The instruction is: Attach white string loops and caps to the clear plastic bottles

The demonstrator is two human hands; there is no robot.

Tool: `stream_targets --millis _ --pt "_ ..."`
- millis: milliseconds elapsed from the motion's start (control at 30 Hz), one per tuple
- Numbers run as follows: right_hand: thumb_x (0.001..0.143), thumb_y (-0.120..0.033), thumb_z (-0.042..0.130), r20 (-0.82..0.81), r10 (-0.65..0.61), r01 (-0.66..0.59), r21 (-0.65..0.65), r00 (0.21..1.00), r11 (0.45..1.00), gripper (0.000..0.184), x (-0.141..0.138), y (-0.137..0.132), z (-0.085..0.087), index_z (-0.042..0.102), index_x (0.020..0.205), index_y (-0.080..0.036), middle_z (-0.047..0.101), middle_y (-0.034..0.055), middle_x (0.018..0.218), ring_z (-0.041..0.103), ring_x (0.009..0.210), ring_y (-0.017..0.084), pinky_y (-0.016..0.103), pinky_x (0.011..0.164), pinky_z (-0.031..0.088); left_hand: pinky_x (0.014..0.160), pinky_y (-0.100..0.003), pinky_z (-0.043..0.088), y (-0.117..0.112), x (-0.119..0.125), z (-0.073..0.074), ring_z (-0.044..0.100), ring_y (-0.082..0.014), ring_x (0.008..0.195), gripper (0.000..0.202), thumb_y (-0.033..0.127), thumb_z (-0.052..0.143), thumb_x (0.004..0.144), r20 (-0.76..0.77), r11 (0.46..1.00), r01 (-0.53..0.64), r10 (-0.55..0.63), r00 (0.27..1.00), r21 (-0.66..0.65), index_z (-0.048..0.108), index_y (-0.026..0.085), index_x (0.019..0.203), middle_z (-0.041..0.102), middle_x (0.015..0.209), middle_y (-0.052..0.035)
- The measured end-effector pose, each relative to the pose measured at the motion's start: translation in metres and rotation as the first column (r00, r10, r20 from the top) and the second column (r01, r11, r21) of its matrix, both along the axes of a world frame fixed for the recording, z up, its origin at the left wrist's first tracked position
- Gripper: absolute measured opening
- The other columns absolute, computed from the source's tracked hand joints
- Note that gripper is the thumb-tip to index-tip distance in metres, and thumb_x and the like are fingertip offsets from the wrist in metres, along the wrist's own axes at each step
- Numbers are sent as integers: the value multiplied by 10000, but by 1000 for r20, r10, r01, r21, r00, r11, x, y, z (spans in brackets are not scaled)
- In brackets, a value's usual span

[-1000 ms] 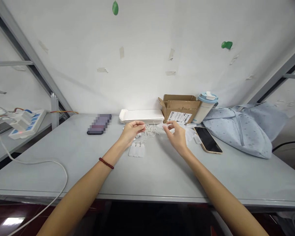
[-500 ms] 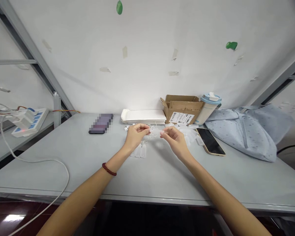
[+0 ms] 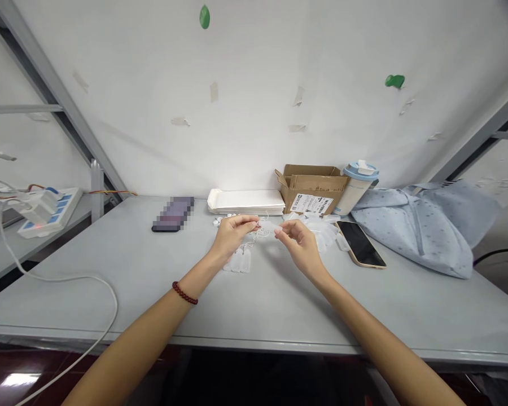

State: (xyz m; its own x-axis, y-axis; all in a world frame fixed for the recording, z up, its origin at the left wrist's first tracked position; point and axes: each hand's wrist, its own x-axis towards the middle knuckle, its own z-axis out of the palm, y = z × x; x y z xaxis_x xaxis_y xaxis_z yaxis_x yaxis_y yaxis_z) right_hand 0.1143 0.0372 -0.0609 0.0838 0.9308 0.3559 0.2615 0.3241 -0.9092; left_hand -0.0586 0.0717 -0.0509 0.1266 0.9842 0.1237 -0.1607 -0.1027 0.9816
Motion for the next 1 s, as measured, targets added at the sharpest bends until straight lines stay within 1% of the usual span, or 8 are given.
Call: stream_targets --millis 167,367,467,600,767,833,900,1000 --pt "779 -385 602 114 -8 1 61 993 998 210 -1 -3 0 581 841 -185 601 21 748 579 745 171 321 719 450 814 -319 488 0 0 0 646 -158 752 214 274 720 649 -9 1000 -11 11 1000 0 721 144 820 709 816 -56" --pt "799 -348 591 227 -17 -18 152 974 988 166 0 -3 -2 587 865 -196 636 24 753 592 745 173 324 724 462 830 -335 486 -1 0 1 632 -153 746 235 293 726 643 3 1000 -7 7 1000 -5 733 150 830 714 891 -70" --pt "802 -337 591 275 -34 -23 201 961 979 161 -2 -3 -4 583 876 -195 635 24 754 600 741 176 327 722 463 842 -338 475 -2 0 0 626 -152 763 218 293 703 666 -13 1000 10 -10 1000 5 735 161 836 710 938 -69" --pt "798 -325 592 319 -84 7 237 944 971 142 -5 -4 -8 566 847 -194 625 22 733 603 712 174 317 697 468 888 -342 448 -3 1 -1 615 -179 884 201 268 654 705 -93 998 37 -31 995 55 735 175 864 704 987 -66" --pt "788 -313 590 297 -146 76 233 944 969 134 -6 -3 -14 535 797 -191 624 16 710 602 689 169 309 675 460 946 -371 430 -5 2 1 601 -220 1012 242 258 626 719 -131 995 40 -27 991 93 727 162 917 694 1046 -82" --pt "786 -321 588 283 -167 102 229 944 968 141 -6 -3 -15 525 785 -194 618 11 706 599 687 169 309 675 455 954 -379 437 -7 3 2 589 -230 1061 252 255 607 734 -151 991 49 -30 988 125 720 158 938 678 1091 -88" --pt "786 -329 585 270 -181 122 223 946 967 150 -5 -2 -15 513 770 -198 609 7 698 594 684 168 308 674 449 959 -386 445 -9 4 1 566 -238 1114 256 251 581 758 -197 979 75 -37 980 188 712 156 956 654 1141 -94" --pt "785 -339 581 249 -192 139 216 949 966 165 -5 -2 -15 493 745 -205 597 3 686 583 670 164 308 669 446 963 -385 456 -13 5 -1 517 -248 1187 271 238 563 779 -317 938 132 -26 948 319 695 171 1006 598 1232 -91"
